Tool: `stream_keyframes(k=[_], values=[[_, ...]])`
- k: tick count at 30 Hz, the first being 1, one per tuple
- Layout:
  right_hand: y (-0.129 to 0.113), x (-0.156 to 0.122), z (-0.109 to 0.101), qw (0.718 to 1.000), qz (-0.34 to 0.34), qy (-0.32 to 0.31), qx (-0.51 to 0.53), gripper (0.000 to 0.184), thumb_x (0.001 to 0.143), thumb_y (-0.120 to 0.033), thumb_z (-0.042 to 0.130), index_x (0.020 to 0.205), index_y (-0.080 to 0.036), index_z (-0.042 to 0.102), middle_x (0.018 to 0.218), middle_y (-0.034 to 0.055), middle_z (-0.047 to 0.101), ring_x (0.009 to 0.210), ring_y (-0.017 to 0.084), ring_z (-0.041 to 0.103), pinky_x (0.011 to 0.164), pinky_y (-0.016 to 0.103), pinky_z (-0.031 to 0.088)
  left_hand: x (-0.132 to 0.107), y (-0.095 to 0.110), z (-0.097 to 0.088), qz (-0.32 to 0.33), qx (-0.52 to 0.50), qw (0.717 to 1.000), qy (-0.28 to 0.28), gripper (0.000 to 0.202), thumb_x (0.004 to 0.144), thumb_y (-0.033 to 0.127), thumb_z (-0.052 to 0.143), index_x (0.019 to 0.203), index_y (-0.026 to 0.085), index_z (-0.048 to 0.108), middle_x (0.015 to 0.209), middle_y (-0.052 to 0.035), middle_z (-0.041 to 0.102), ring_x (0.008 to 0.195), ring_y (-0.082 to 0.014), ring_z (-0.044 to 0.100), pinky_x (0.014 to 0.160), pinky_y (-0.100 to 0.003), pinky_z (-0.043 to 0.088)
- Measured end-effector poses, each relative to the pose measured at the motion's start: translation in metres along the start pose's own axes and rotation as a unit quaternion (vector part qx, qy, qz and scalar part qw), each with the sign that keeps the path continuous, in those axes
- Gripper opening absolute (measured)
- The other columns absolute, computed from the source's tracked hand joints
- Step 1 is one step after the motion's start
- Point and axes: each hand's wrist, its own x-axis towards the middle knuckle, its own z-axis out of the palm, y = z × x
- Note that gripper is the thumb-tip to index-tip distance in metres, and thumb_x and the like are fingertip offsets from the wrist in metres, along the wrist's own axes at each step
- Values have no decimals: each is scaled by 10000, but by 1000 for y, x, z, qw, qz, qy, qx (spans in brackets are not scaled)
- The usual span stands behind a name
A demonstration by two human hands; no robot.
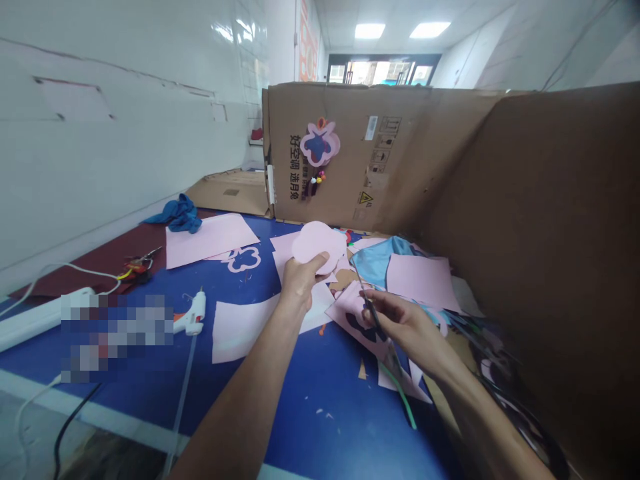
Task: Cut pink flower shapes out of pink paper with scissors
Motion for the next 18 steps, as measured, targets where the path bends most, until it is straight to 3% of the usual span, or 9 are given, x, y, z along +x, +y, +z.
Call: stream_keyframes(k=[5,9,11,14,18], values=[[-11,-6,-32,994,-15,-35,-106,530,912,-517,676,1343,-210,701,848,30,742,748,209,660,714,328,525,0,3,-4,-30,40,996,-67,433,653,173,851,1080,145,786,1126,-152,798,873,-253,749,723,-358,624],[-18,-11,-62,987,20,-85,-137,595,883,-603,717,1318,-198,726,994,82,783,884,254,688,781,340,534,0,6,-8,-60,61,991,-107,438,644,154,850,1077,125,787,1134,-168,791,869,-263,746,743,-381,621],[-20,-11,-75,978,40,-153,-139,584,899,-611,717,1312,-199,739,1059,97,784,940,269,680,799,340,526,2,5,-11,-62,72,988,-119,456,630,138,852,1079,114,782,1143,-177,785,903,-271,742,770,-385,618],[-16,-10,-88,955,60,-267,-117,523,926,-599,711,1263,-204,775,1005,82,774,894,242,660,779,313,503,4,2,-14,-72,89,981,-157,474,610,106,850,1078,98,769,1139,-184,780,952,-283,735,817,-400,614],[-6,-9,-92,939,62,-327,-91,437,970,-560,682,1216,-218,799,1008,71,771,896,217,649,794,297,491,3,-2,-16,-108,121,964,-209,504,602,74,829,1099,90,747,1091,-187,775,931,-298,736,798,-428,618]])
